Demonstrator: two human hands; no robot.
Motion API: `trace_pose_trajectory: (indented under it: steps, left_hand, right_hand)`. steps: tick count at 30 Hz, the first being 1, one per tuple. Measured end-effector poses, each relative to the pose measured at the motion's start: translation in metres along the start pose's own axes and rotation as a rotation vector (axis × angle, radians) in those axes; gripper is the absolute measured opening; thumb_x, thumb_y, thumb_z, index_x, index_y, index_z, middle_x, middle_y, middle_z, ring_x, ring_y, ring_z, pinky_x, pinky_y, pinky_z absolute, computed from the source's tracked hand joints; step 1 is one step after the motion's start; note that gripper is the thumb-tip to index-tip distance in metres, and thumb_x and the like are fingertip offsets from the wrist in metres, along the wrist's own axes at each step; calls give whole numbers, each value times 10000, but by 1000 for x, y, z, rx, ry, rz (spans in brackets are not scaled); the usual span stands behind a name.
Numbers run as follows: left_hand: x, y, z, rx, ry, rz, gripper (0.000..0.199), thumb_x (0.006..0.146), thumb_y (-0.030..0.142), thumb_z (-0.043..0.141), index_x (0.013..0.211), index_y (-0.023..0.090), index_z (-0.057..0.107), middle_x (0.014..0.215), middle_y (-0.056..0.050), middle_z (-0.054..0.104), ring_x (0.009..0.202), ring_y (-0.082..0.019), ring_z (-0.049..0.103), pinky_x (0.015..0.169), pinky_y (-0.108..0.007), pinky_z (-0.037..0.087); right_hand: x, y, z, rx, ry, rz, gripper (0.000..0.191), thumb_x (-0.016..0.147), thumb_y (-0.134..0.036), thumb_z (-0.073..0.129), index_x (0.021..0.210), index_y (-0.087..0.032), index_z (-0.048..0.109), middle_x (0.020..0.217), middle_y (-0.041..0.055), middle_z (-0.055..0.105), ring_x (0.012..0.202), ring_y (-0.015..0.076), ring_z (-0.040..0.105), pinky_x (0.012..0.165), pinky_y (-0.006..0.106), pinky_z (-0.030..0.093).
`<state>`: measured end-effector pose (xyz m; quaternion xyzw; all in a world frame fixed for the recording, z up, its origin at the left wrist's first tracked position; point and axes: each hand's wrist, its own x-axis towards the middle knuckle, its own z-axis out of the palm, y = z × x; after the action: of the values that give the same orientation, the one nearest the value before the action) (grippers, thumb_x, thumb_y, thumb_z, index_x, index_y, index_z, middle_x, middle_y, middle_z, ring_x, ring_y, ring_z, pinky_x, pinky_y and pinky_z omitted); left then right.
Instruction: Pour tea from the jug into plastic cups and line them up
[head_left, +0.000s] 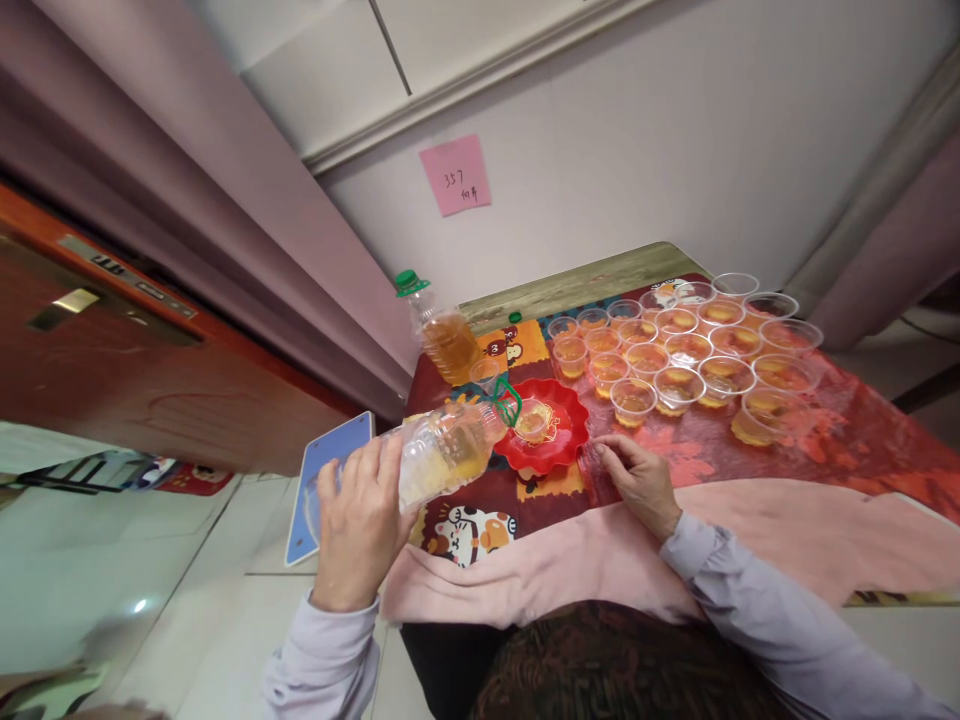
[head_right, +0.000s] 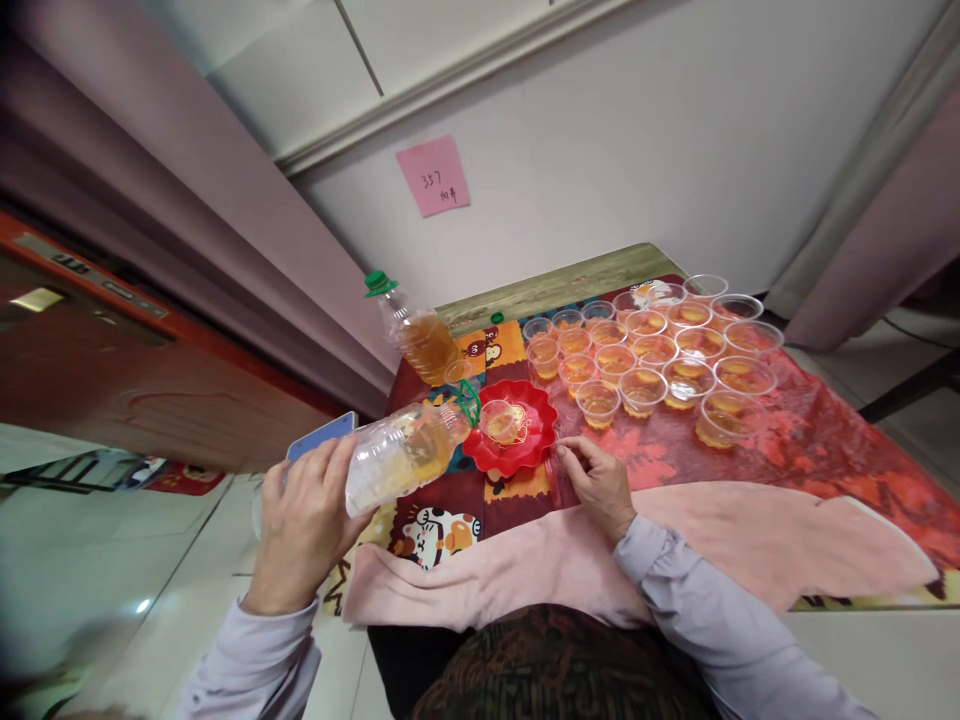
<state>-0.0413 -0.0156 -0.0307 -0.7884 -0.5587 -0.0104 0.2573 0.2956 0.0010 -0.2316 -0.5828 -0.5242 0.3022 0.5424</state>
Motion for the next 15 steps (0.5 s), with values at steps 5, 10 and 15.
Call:
trace_pose_trajectory:
  steps: [5,10,15]
  left_hand:
    - [-7,-3,12,-76,5,-32,723,855,306,638,1534,111,486,1425,-258,654,1272,-419,611,1131,-570,338]
    - [-17,0,44,-292,65,-200,792,841,492,737,1510,147,490,1419,-227,666,1306,-405,620,1115,-528,408]
    - [-23,22,91,-609,287,-617,908,734,572,852,1487,218,488,1411,-158,652,1301,-349,636,1133,-500,495]
  right_hand:
    - [0,3,1,3,-26,-3,374,995,-531,606,959,-211,795,797,50,796,615,180,688,558,265,533]
    - [0,3,1,4,-32,-10,383,985,-545,615,944,-212,799,777,49,787,590,176,665,541,266,522]
    - [0,4,1,8,-30,-22,388,983,-555,623,944,-211,798,752,36,765,570,163,631,516,255,503]
